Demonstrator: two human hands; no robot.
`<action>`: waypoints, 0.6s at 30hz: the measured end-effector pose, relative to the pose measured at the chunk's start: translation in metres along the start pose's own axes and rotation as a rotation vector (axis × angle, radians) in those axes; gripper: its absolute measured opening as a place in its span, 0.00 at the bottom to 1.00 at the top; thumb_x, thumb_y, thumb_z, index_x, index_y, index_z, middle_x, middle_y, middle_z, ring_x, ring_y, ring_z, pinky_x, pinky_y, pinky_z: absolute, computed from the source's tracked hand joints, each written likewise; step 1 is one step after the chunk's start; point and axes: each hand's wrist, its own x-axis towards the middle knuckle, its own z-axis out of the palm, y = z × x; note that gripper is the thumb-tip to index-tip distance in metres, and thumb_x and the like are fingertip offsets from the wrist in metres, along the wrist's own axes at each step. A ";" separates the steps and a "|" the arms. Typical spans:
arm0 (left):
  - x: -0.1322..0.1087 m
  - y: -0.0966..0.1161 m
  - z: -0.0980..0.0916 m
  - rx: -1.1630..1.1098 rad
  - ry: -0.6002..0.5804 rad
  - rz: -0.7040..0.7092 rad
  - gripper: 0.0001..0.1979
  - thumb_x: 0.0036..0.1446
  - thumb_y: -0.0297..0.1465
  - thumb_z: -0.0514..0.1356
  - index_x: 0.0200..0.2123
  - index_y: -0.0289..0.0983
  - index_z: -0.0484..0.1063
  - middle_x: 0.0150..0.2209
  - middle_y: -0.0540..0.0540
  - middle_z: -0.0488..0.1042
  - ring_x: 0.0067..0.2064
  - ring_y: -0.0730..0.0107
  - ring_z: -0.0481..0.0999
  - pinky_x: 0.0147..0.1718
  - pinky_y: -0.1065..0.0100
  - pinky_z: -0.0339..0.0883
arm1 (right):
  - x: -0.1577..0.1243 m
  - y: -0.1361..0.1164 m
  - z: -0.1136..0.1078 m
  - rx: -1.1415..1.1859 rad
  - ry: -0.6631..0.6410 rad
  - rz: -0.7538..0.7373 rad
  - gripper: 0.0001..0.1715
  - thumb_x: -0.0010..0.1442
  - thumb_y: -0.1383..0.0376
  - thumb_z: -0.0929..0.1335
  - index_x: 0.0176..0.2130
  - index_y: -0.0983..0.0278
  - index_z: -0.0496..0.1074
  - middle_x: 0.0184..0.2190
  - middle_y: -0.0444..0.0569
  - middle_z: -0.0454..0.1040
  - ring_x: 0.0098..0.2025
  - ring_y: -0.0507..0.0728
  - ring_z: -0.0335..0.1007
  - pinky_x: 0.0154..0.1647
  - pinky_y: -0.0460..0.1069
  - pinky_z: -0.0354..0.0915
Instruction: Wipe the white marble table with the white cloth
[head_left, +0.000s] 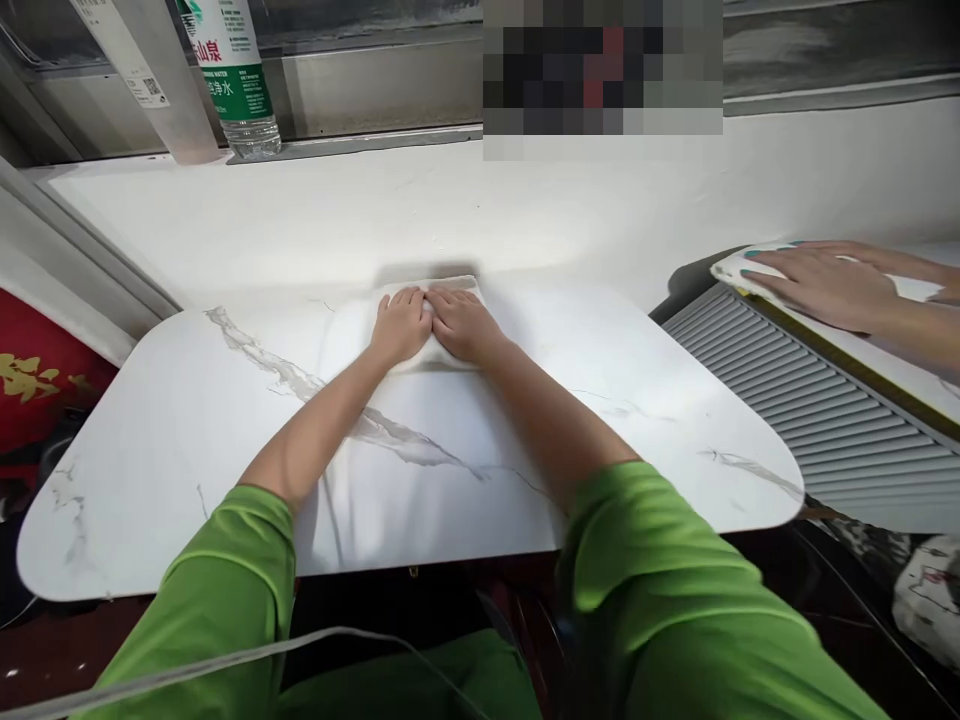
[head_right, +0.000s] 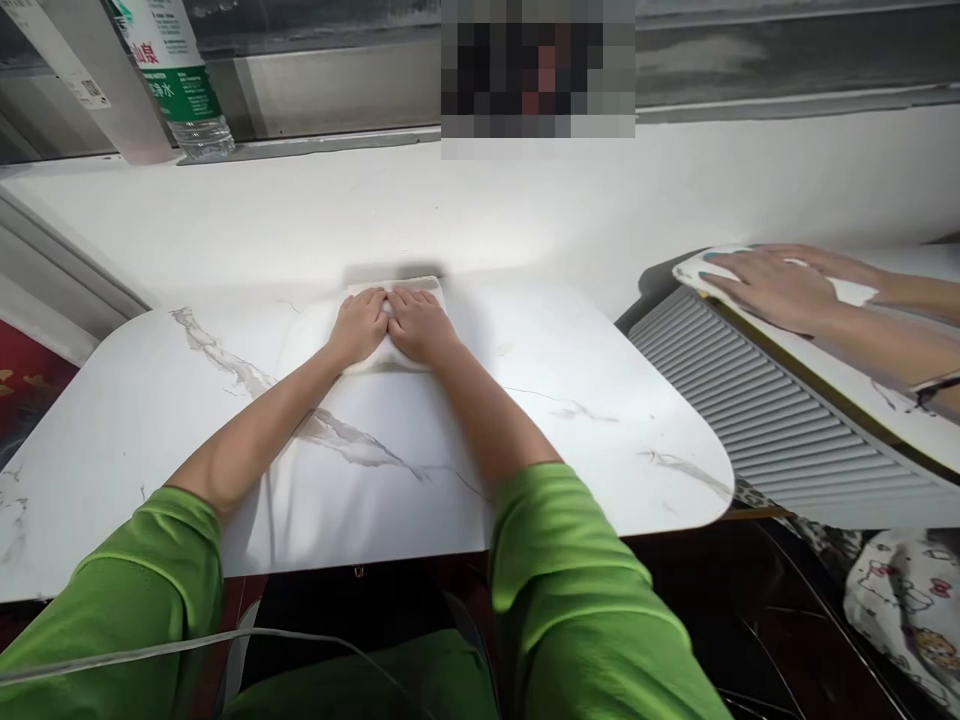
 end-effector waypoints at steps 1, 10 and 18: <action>0.007 -0.003 0.001 -0.005 -0.001 -0.005 0.25 0.66 0.26 0.43 0.63 0.32 0.62 0.68 0.38 0.60 0.70 0.61 0.56 0.69 0.53 0.44 | 0.008 0.003 0.002 0.006 0.002 0.009 0.32 0.66 0.66 0.54 0.65 0.74 0.61 0.67 0.60 0.62 0.68 0.64 0.56 0.68 0.61 0.51; 0.001 -0.002 -0.003 0.023 -0.014 -0.012 0.26 0.67 0.27 0.42 0.66 0.32 0.59 0.69 0.39 0.58 0.70 0.62 0.54 0.69 0.54 0.43 | 0.005 -0.002 0.001 -0.006 -0.042 0.035 0.33 0.68 0.65 0.53 0.67 0.75 0.58 0.69 0.60 0.57 0.70 0.63 0.52 0.70 0.61 0.48; -0.089 0.048 -0.006 0.039 -0.036 -0.032 0.27 0.66 0.28 0.44 0.67 0.30 0.57 0.70 0.38 0.55 0.71 0.58 0.52 0.70 0.50 0.41 | -0.091 -0.026 -0.022 -0.032 -0.047 -0.107 0.34 0.68 0.63 0.52 0.67 0.76 0.57 0.69 0.61 0.57 0.70 0.63 0.52 0.70 0.61 0.49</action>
